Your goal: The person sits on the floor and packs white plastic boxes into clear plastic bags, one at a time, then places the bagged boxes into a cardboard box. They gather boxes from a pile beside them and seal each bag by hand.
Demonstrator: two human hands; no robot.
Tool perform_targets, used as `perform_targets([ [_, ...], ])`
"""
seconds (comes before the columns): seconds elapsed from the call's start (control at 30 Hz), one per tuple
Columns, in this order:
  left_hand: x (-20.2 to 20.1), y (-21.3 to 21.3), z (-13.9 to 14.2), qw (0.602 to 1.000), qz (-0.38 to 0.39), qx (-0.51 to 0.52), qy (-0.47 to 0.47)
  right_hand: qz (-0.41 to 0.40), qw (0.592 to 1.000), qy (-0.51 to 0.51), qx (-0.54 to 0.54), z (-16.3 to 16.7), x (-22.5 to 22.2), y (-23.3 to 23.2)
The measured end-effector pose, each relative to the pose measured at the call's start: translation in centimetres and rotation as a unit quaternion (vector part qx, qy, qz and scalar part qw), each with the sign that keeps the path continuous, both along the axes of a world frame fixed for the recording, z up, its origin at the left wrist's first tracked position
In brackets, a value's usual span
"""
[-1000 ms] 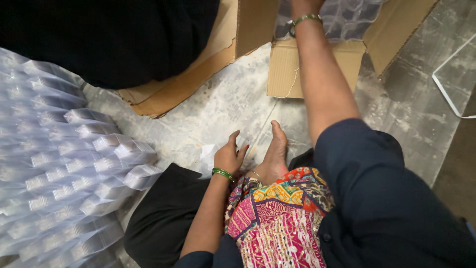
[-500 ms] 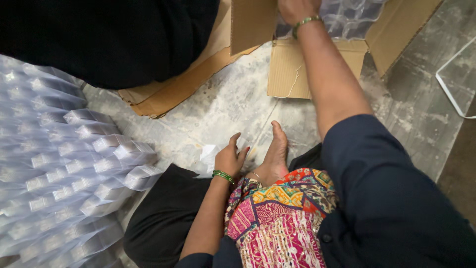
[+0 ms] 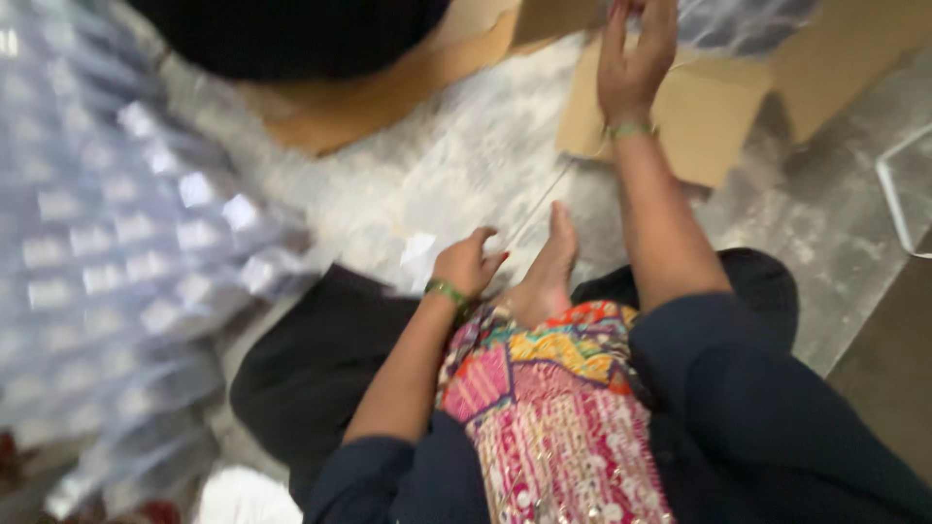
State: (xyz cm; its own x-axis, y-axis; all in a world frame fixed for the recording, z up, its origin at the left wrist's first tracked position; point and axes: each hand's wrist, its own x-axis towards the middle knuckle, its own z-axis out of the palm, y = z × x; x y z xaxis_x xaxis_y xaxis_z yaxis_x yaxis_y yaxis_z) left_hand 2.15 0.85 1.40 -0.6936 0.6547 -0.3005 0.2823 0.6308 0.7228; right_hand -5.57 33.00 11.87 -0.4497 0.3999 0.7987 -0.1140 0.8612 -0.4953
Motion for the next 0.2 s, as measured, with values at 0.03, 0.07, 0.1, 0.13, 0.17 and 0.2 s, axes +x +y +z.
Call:
perform_targets([
  [0.03,0.2,0.3,-0.2,1.000,-0.013,0.011,0.008,0.068,0.995,-0.034,-0.069,-2.0,1.3,-3.2],
  [0.07,0.2,0.5,-0.2,0.999,-0.027,0.022,0.018,0.134,0.979,-0.066,-0.138,-3.8,2.1,-6.5],
  [0.1,0.2,0.6,0.0,0.999,-0.037,0.006,0.009,0.182,0.971,-0.095,-0.123,-5.1,2.3,-9.8],
  [0.13,0.2,0.9,0.6,0.999,-0.049,-0.007,0.001,0.269,0.939,-0.133,-0.168,-6.1,2.6,-13.3],
  [0.17,0.6,1.2,1.5,0.998,-0.064,-0.018,-0.007,0.319,0.890,-0.229,-0.232,-6.7,2.9,-16.7],
  [0.2,-0.2,1.6,2.6,0.998,-0.062,-0.015,-0.011,0.388,0.833,-0.298,-0.256,-6.7,2.9,-19.4],
])
